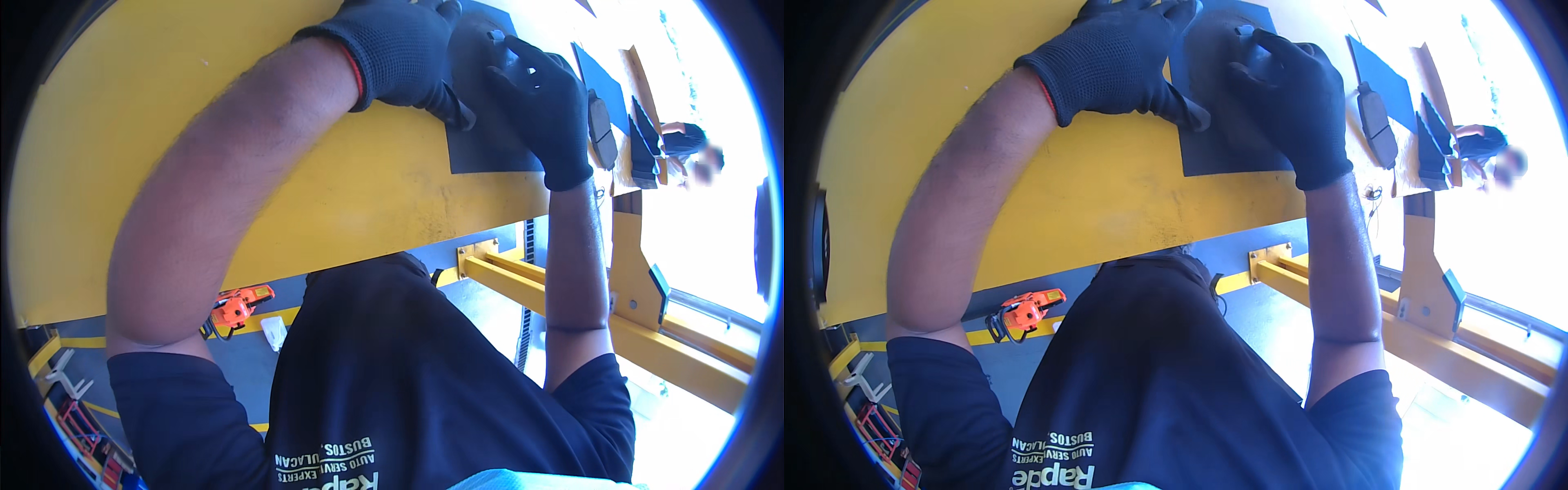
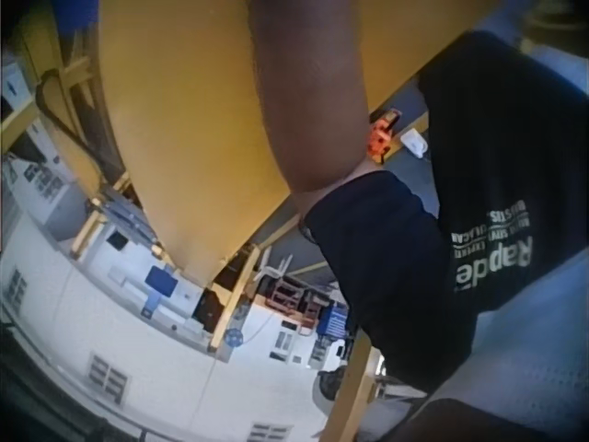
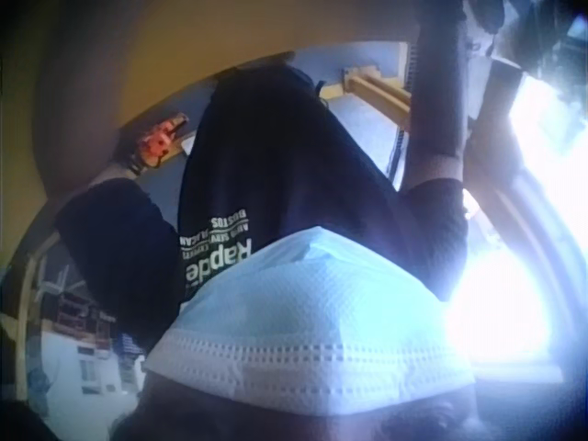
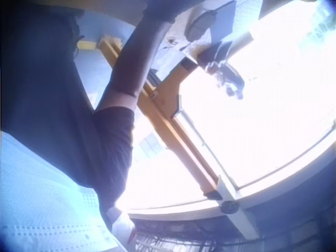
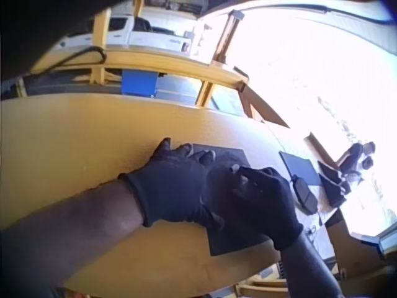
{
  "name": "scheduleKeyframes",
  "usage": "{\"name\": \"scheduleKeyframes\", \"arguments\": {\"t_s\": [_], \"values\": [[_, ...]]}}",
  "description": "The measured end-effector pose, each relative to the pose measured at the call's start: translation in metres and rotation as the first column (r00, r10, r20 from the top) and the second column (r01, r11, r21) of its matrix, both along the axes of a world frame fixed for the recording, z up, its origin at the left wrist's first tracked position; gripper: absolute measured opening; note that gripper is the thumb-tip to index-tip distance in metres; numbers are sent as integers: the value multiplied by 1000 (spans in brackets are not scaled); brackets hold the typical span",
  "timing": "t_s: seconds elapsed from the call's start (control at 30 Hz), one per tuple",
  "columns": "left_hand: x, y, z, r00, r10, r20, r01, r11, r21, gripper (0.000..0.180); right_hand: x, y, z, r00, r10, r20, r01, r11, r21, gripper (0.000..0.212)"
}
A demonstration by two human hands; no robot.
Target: The person sands several brake pads on a yellow workbench using a dark abrasive sheet. They repeatedly flip and reposition each pad to sand multiple surfaces, then place the finished pads into a cardboard box.
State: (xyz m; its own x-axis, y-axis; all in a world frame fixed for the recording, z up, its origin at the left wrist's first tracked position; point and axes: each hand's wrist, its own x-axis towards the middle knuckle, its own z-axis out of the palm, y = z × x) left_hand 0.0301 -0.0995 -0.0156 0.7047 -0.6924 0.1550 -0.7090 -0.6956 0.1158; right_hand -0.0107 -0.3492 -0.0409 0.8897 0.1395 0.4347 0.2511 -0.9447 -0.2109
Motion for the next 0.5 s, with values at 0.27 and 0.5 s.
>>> {"name": "scheduleKeyframes", "arguments": {"t_s": [0.27, 0.5], "values": [[12, -14, -17, 998, 57, 24, -58, 998, 35, 130, -20, -37, 10, 920, 392, 8, 14, -55, 998, 61], [13, -8, -19, 1000, 1, -2, -1, 999, 53, 129, -23, -10, -6, 701, 487, 521, 128, -804, 580, 66]]}}
